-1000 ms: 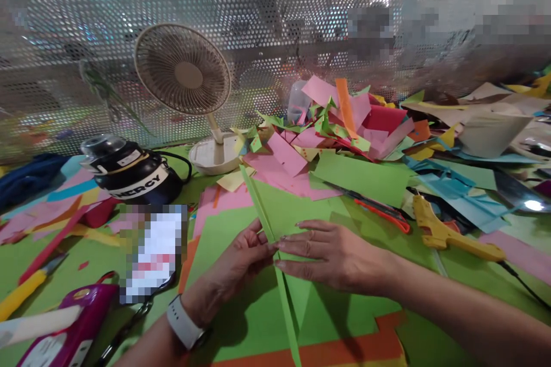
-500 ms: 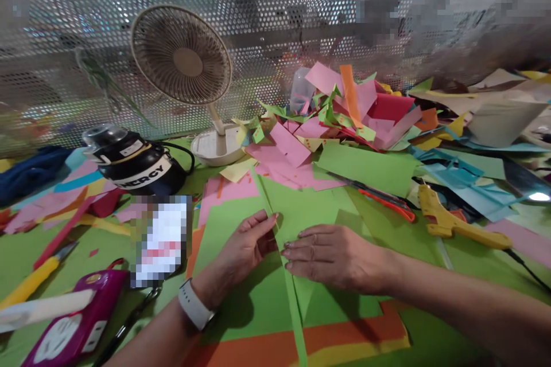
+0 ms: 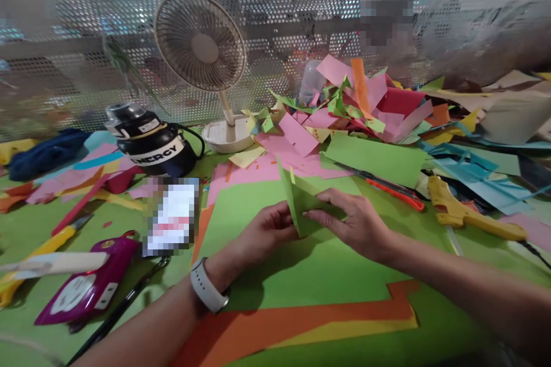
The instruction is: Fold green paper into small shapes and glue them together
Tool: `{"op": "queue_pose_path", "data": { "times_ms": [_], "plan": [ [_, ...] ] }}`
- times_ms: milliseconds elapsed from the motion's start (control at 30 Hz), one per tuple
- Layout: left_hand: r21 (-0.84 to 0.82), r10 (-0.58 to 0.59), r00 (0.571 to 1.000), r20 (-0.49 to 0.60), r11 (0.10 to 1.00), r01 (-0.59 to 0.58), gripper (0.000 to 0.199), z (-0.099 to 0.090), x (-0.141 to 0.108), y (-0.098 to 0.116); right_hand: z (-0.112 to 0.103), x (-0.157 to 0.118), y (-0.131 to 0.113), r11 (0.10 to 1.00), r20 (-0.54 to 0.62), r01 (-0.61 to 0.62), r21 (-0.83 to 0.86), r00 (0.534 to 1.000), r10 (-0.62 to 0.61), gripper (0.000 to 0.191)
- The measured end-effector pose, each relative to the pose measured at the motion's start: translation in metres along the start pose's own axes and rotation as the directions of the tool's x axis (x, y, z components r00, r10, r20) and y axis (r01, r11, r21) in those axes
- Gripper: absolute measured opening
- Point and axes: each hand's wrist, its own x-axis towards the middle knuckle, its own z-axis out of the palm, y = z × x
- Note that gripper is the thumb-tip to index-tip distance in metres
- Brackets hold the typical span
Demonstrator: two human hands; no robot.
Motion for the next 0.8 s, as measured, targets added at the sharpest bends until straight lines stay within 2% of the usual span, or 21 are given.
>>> {"op": "queue_pose_path", "data": {
  "times_ms": [167, 300, 400, 500, 633, 800],
  "plan": [
    [0.045, 0.007, 0.999, 0.032, 0.999, -0.008, 0.027, 0.0043, -0.0019, -0.0006, 0.0018, 0.0025, 0.0030, 0.982, 0.027, -0.179, 0.067, 0.984, 0.177, 0.014],
    [-0.050, -0.031, 0.999, 0.043, 0.998, 0.033, 0.027, -0.0012, -0.0039, -0.0019, 0.0032, 0.0024, 0.0075, 0.984, -0.019, -0.162, 0.077, 0.986, 0.164, 0.013],
    [-0.135, -0.040, 0.999, -0.005, 0.990, 0.038, 0.023, -0.0045, -0.0046, -0.0046, 0.0032, 0.0018, 0.0066, 0.986, -0.039, -0.149, 0.074, 0.988, 0.152, 0.014],
    [-0.044, -0.009, 0.995, -0.103, 0.999, 0.004, 0.029, -0.0025, -0.0057, -0.0066, 0.0031, 0.0013, 0.0032, 0.991, -0.037, -0.126, 0.049, 0.991, 0.128, 0.014],
    [0.003, 0.002, 0.994, -0.111, 1.000, -0.002, 0.025, 0.0032, -0.0072, -0.0066, 0.0041, 0.0010, 0.0003, 0.993, -0.001, -0.112, 0.044, 0.994, 0.112, 0.015],
    [-0.018, -0.033, 0.989, -0.144, 0.999, 0.031, 0.038, 0.0027, -0.0082, -0.0071, 0.0065, 0.0003, 0.0000, 0.989, 0.033, -0.144, 0.047, 0.989, 0.142, 0.014]
  ]
}}
